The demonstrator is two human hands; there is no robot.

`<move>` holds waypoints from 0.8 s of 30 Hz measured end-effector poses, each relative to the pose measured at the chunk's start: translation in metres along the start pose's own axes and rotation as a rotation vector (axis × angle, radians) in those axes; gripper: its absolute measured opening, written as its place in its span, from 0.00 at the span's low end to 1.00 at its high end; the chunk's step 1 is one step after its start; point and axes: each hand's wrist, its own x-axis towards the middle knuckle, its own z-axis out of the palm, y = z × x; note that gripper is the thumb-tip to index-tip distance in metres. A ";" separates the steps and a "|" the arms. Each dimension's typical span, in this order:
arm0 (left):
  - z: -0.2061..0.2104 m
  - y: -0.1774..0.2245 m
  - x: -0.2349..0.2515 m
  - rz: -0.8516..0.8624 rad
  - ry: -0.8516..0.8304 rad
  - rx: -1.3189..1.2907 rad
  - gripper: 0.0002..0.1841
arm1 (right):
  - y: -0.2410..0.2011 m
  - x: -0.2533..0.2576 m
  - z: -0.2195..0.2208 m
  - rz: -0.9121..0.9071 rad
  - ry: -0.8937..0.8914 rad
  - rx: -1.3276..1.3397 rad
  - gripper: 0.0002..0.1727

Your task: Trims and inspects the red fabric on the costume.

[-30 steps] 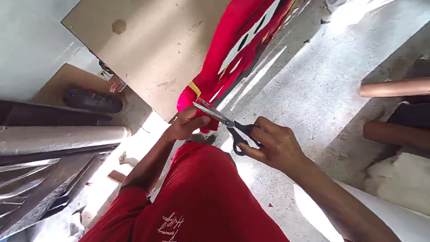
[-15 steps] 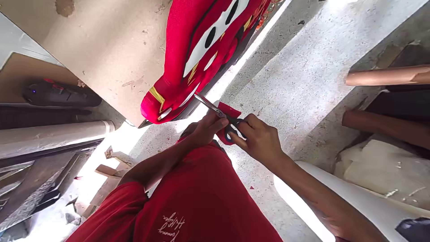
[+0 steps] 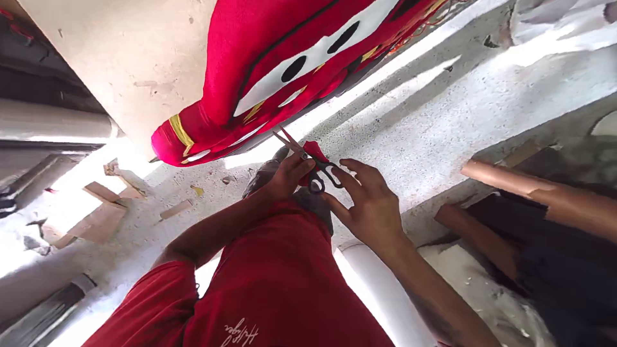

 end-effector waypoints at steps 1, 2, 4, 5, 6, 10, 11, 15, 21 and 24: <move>0.001 -0.009 0.003 0.007 0.017 -0.005 0.14 | 0.011 0.008 0.003 -0.041 -0.001 0.058 0.30; 0.000 -0.018 0.007 0.018 0.031 -0.013 0.15 | 0.022 0.017 0.008 -0.080 -0.015 0.112 0.29; 0.001 -0.033 0.012 0.026 0.070 -0.031 0.15 | 0.042 0.036 0.027 -0.147 -0.063 0.191 0.30; 0.002 -0.040 0.014 0.039 0.091 -0.047 0.15 | 0.051 0.045 0.037 -0.181 -0.089 0.217 0.30; 0.001 -0.046 0.016 0.054 0.112 -0.057 0.15 | 0.057 0.054 0.047 -0.219 -0.111 0.238 0.31; -0.001 -0.064 0.012 0.102 0.173 -0.090 0.13 | 0.068 0.081 0.078 -0.354 -0.174 0.272 0.32; -0.002 -0.068 0.011 0.108 0.188 -0.091 0.12 | 0.067 0.086 0.083 -0.378 -0.191 0.266 0.32; -0.013 -0.081 0.007 0.129 0.254 -0.077 0.12 | 0.063 0.103 0.107 -0.456 -0.222 0.249 0.34; -0.032 -0.092 0.002 0.203 0.364 -0.120 0.12 | 0.045 0.127 0.132 -0.550 -0.262 0.231 0.36; -0.043 -0.096 0.001 0.226 0.397 -0.169 0.12 | 0.034 0.141 0.139 -0.583 -0.312 0.183 0.38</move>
